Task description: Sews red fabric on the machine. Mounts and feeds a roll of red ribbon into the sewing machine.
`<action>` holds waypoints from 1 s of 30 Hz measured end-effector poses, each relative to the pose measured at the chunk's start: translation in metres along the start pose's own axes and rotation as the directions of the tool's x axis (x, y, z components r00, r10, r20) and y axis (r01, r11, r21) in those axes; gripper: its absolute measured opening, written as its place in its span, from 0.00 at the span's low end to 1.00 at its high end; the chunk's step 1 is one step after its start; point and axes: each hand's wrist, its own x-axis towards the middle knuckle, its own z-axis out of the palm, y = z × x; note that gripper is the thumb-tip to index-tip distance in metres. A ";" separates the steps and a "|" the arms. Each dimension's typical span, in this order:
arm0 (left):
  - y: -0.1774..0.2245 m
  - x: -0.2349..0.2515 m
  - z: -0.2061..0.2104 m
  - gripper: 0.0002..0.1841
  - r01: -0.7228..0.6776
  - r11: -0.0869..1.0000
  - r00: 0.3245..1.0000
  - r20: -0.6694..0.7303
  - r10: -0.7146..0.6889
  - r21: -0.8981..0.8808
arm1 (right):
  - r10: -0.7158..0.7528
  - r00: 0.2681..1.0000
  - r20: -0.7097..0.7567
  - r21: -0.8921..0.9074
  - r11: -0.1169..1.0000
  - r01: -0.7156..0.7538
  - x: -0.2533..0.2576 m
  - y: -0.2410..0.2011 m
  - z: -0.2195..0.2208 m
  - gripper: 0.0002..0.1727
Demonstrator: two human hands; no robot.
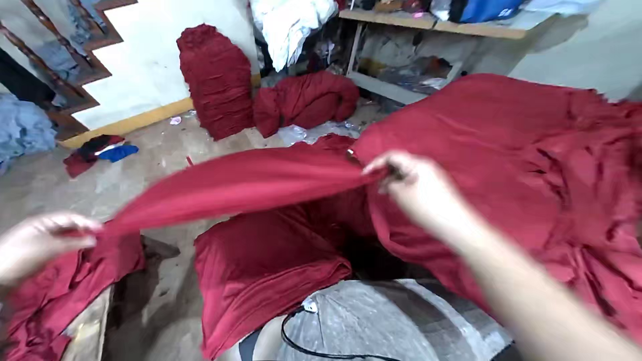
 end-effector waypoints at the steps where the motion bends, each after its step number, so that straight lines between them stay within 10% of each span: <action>1: -0.016 -0.017 0.031 0.12 0.081 0.997 0.989 0.121 -0.083 0.015 | 0.119 0.987 0.107 -0.021 0.993 -0.117 -0.016 0.021 0.031 0.13; 8: -0.079 -0.042 0.212 0.13 0.114 0.957 0.461 0.839 -0.288 0.266 | 0.429 0.651 0.626 -0.376 0.898 -0.230 -0.109 0.111 0.139 0.16; 11: -0.003 0.008 0.263 0.22 0.004 0.979 0.719 0.680 -0.145 0.204 | 0.486 0.528 0.697 -0.480 0.862 -0.159 -0.111 0.105 0.137 0.16; 14: 0.065 0.050 0.346 0.31 -0.294 0.944 0.838 0.514 0.180 0.149 | 0.379 0.656 0.653 -0.411 0.905 -0.114 -0.111 0.086 0.113 0.16; 18: 0.097 0.002 0.438 0.31 -0.567 0.812 0.680 0.634 0.368 0.137 | 0.209 0.878 0.430 -0.239 0.964 -0.113 -0.152 0.070 0.057 0.13; 21: 0.119 -0.022 0.439 0.27 -0.525 0.849 0.585 0.700 0.410 -0.058 | 0.270 0.939 0.214 -0.149 0.959 -0.242 -0.202 0.063 0.012 0.13; 23: 0.158 -0.022 0.428 0.21 -0.519 0.811 0.487 0.687 0.540 -0.270 | 0.389 0.912 0.126 -0.079 0.921 -0.382 -0.228 0.060 -0.014 0.15; 25: 0.212 -0.021 0.426 0.13 -0.758 0.527 0.354 0.438 0.826 -0.383 | 0.438 0.899 -0.023 -0.014 0.899 -0.438 -0.245 0.060 -0.029 0.14; 27: 0.269 -0.023 0.434 0.08 -0.947 0.096 0.068 0.100 0.993 -0.306 | 0.437 0.886 -0.157 0.029 0.899 -0.438 -0.255 0.059 -0.036 0.15; 30: 0.339 -0.022 0.447 0.14 -0.925 -0.339 -0.348 0.023 0.937 -0.169 | 0.404 0.861 -0.310 0.062 0.912 -0.405 -0.259 0.057 -0.040 0.14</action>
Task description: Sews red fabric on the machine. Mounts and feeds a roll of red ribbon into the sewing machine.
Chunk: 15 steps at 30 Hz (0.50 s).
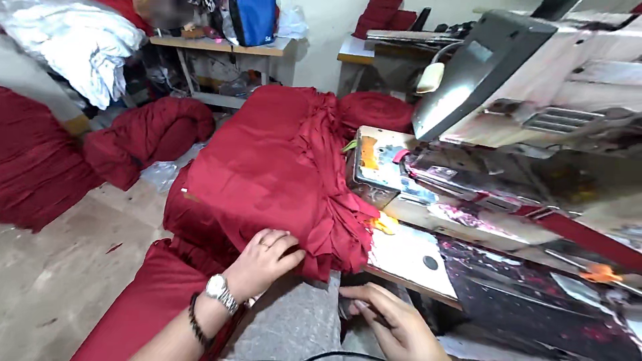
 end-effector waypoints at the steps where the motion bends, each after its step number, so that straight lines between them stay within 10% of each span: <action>1: -0.008 0.015 0.002 0.13 -0.084 0.996 0.996 0.040 0.083 0.011 | -0.005 0.999 -0.043 0.010 1.000 0.005 -0.001 0.001 0.000 0.14; 7: -0.035 0.078 -0.045 0.10 0.104 0.886 0.879 0.459 0.131 -0.452 | 0.080 0.979 -0.190 0.104 0.993 -0.061 -0.014 0.011 -0.003 0.13; 12: -0.034 0.125 -0.084 0.13 0.161 0.827 0.939 0.341 0.039 -0.539 | 0.078 0.925 -0.372 0.203 0.979 -0.001 0.030 0.002 0.029 0.14; 15: -0.027 0.153 -0.093 0.12 0.089 0.880 0.979 0.205 0.010 -0.466 | 0.202 0.905 -0.374 0.377 0.925 -0.050 0.072 -0.022 0.064 0.37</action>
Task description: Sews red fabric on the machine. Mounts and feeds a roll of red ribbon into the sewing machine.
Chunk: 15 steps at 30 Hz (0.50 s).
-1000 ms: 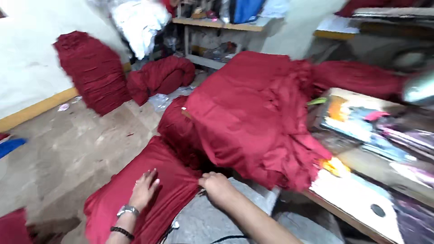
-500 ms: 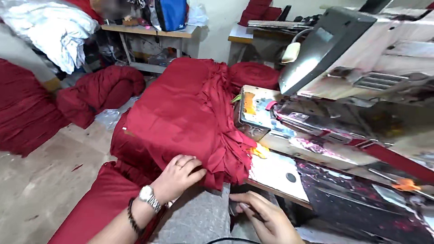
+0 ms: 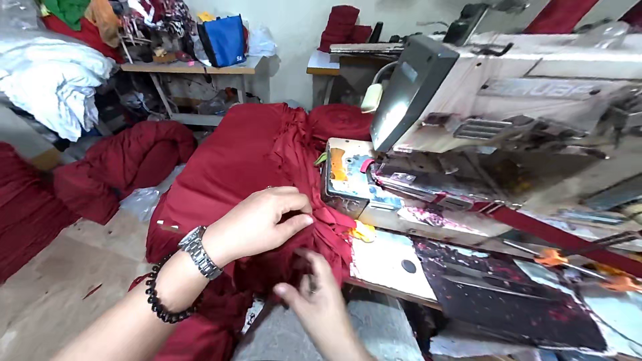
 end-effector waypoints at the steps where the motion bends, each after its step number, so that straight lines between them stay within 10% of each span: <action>1: 0.003 0.007 -0.002 0.11 -0.006 1.000 0.999 -0.043 0.006 0.009 | 0.034 0.999 -0.030 0.059 0.998 -0.032 0.010 -0.001 0.018 0.42; 7: 0.020 0.037 -0.029 0.10 -0.061 0.995 0.917 -0.389 0.087 0.078 | 0.221 0.966 0.131 0.244 0.938 -0.247 0.050 -0.018 0.036 0.12; 11: 0.026 0.044 -0.061 0.08 -0.120 0.983 0.805 -0.565 0.178 0.139 | -0.074 0.930 0.360 0.402 0.912 -0.083 0.045 -0.040 -0.059 0.03; 15: -0.002 0.072 -0.064 0.08 -0.209 0.945 0.730 -0.604 0.321 0.251 | -0.163 0.969 0.187 0.384 0.920 0.081 0.053 -0.058 -0.145 0.06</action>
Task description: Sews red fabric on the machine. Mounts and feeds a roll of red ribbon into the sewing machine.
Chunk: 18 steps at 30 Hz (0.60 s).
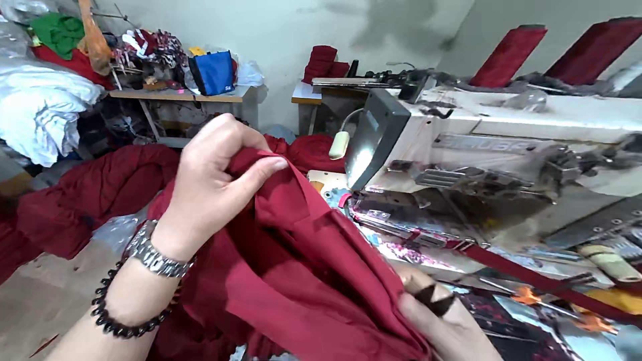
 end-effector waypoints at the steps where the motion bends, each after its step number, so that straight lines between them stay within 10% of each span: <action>1: -0.024 -0.005 0.020 0.08 -0.017 1.000 0.999 0.035 0.016 0.017 | 0.033 0.995 -0.096 -0.118 0.992 -0.044 0.002 0.000 -0.007 0.04; 3: -0.046 -0.021 0.060 0.08 0.169 0.984 0.954 0.244 -0.176 0.050 | 0.177 0.950 -0.259 -0.371 0.890 -0.267 0.010 0.017 -0.017 0.05; 6: -0.026 -0.028 0.096 0.11 0.623 0.776 0.607 0.564 -0.559 0.099 | 0.382 0.817 -0.432 -0.323 0.780 -0.536 0.015 0.045 -0.021 0.11; 8: -0.021 -0.036 0.110 0.13 0.783 0.622 0.494 0.618 -0.612 -0.009 | 0.326 0.809 -0.490 -0.256 0.833 -0.491 0.010 0.052 -0.015 0.11; 11: -0.009 -0.040 0.105 0.11 0.854 0.477 0.486 0.651 -0.584 -0.209 | 0.008 0.883 -0.469 -0.560 0.770 -0.305 0.002 0.058 -0.012 0.21; 15: -0.008 -0.032 0.085 0.05 0.701 0.712 0.580 0.620 -0.528 -0.049 | -0.313 0.868 -0.385 -0.814 0.558 -0.161 0.006 0.065 -0.017 0.10; 18: -0.001 -0.029 0.076 0.03 0.667 0.715 0.691 0.534 -0.487 -0.210 | -0.360 0.861 -0.361 -0.739 0.673 -0.028 0.011 0.058 -0.009 0.06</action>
